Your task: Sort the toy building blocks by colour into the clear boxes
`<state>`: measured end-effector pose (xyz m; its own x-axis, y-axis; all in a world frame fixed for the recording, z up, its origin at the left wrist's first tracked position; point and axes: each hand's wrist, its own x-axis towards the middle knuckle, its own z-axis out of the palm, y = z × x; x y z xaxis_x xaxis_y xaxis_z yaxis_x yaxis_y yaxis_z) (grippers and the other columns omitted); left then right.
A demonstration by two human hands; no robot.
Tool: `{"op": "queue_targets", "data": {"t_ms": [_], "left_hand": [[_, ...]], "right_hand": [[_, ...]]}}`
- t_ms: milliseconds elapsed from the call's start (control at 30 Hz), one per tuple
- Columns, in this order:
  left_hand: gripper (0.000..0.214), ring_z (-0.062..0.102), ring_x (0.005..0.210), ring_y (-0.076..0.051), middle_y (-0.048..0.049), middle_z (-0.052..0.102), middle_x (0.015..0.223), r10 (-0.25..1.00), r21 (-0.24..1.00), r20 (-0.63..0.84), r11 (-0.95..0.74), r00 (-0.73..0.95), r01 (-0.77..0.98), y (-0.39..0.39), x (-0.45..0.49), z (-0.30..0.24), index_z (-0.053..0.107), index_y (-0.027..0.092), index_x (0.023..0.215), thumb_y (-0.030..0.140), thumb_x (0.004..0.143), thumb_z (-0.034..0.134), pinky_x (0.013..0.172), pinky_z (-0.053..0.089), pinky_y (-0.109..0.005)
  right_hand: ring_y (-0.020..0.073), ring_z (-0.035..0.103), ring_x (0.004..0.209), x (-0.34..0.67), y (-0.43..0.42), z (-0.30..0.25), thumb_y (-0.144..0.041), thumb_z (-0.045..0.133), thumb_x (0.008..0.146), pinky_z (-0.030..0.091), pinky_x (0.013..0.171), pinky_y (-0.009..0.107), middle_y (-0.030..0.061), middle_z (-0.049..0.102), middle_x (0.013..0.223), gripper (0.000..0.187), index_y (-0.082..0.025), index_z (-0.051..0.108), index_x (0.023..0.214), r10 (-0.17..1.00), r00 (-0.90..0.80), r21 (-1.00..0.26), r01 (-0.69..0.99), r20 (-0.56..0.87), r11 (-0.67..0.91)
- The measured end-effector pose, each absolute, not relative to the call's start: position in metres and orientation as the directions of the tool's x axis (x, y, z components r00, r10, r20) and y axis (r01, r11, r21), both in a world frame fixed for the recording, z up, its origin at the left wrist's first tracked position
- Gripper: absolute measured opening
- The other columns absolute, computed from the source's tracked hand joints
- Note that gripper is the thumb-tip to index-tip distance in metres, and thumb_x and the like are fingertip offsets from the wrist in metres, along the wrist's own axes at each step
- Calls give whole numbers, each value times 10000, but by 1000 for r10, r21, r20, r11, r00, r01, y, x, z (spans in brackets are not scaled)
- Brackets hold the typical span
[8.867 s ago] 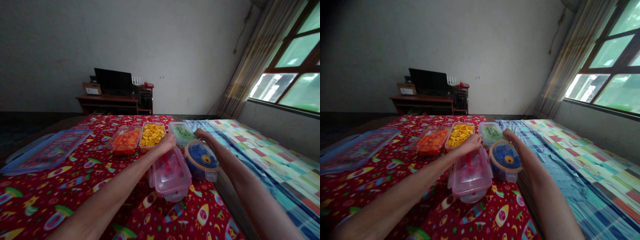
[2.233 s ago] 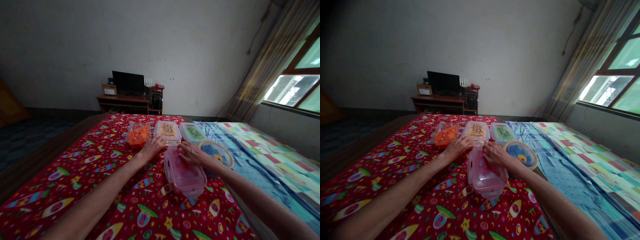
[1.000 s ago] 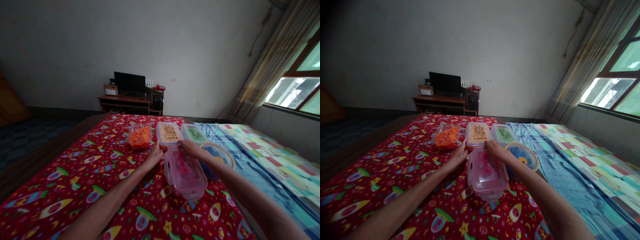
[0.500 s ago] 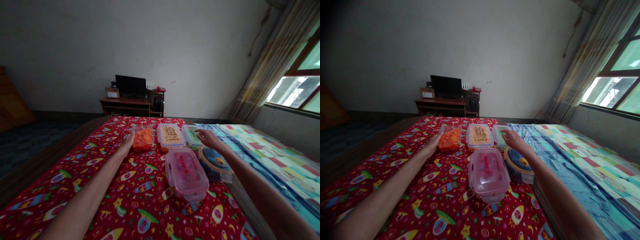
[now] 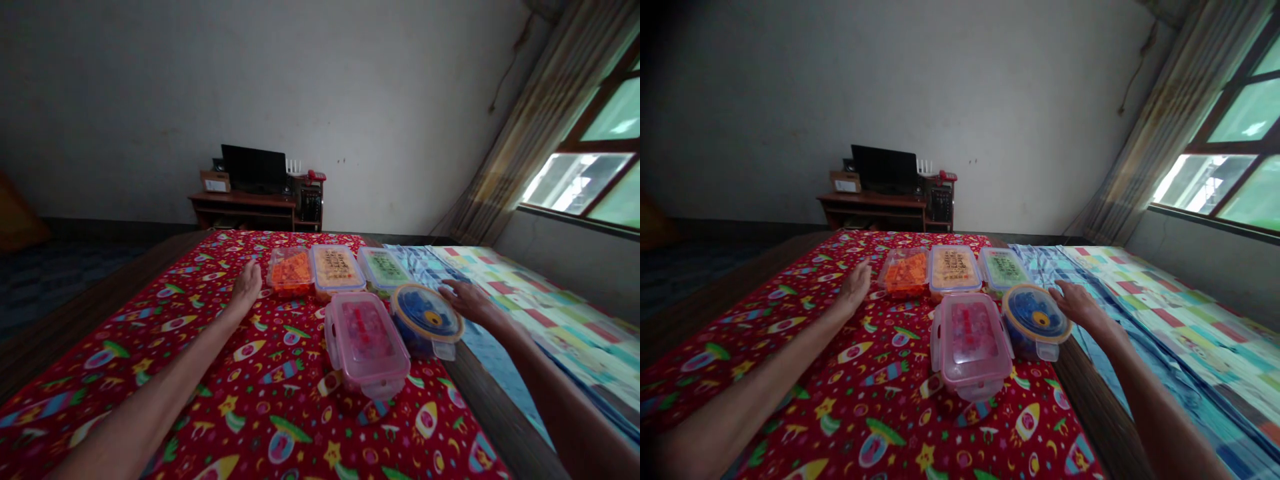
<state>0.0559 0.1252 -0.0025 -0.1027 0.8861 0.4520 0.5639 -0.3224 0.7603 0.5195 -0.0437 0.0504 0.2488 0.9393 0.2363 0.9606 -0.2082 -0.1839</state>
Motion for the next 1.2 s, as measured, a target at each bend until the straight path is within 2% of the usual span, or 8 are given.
{"op": "queue_targets", "data": {"t_ms": [67,200,333,467,633,900,1067,1200], "left_hand": [[419,563,1188,-283,-164,631,1222,874,730,480,-348,-79,588,94,50,-3,563,109,1181,307,905,318,1063,389,-496],[526,592,1165,-253,-126,639,1245,861,789,273,-456,430,412,13,69,-18,506,146,1306,460,935,305,1036,443,-436],[678,240,1424,-244,-102,283,1539,777,874,90,-362,623,326,-36,114,-32,280,136,1479,535,931,300,1165,253,-422],[767,96,1445,-232,-112,104,1573,781,901,120,-344,612,262,-34,140,-28,57,87,1517,528,936,296,1187,175,-404],[695,126,1441,-224,-81,138,1573,802,889,192,-385,565,246,-26,143,-28,54,152,1525,470,956,296,1184,197,-412],[701,91,1448,-231,-60,127,1586,847,928,175,-312,502,203,-32,140,-46,112,182,1523,527,945,310,1195,159,-400],[678,384,1361,-291,-135,217,1570,902,987,104,-146,418,69,-25,129,-57,192,208,1500,528,926,358,1098,374,-459],[693,615,1124,-283,-196,312,1515,933,991,100,-124,346,48,-19,107,-61,296,184,1449,513,864,465,959,506,-450]], "right_hand": [[226,703,774,530,-57,41,-409,461,901,556,672,306,130,734,922,420,-125,659,1138,954,277,-297,926,115,-234],[173,658,520,525,-66,29,-406,392,931,515,481,248,85,723,739,456,-103,650,1154,931,365,-447,832,-7,-329],[165,645,502,510,-64,31,-329,444,903,493,481,225,74,705,682,402,-82,678,1118,899,433,-461,813,66,-357],[156,643,503,505,-66,36,-321,446,903,502,512,231,52,699,668,416,-100,650,1190,896,442,-492,789,42,-367],[168,670,582,504,-67,32,-318,421,919,509,518,241,89,728,810,456,-97,584,1283,895,445,-557,746,8,-366],[183,688,725,499,-63,27,-220,336,927,497,664,251,137,723,991,410,-119,652,1169,912,380,-248,908,155,-337],[199,672,779,510,-68,9,-269,322,924,495,707,282,121,728,891,400,-134,666,1077,905,219,-169,971,363,-167],[248,661,824,508,-72,11,-342,356,898,508,760,368,164,709,879,450,-78,619,1150,723,162,-159,985,672,-74]]}}
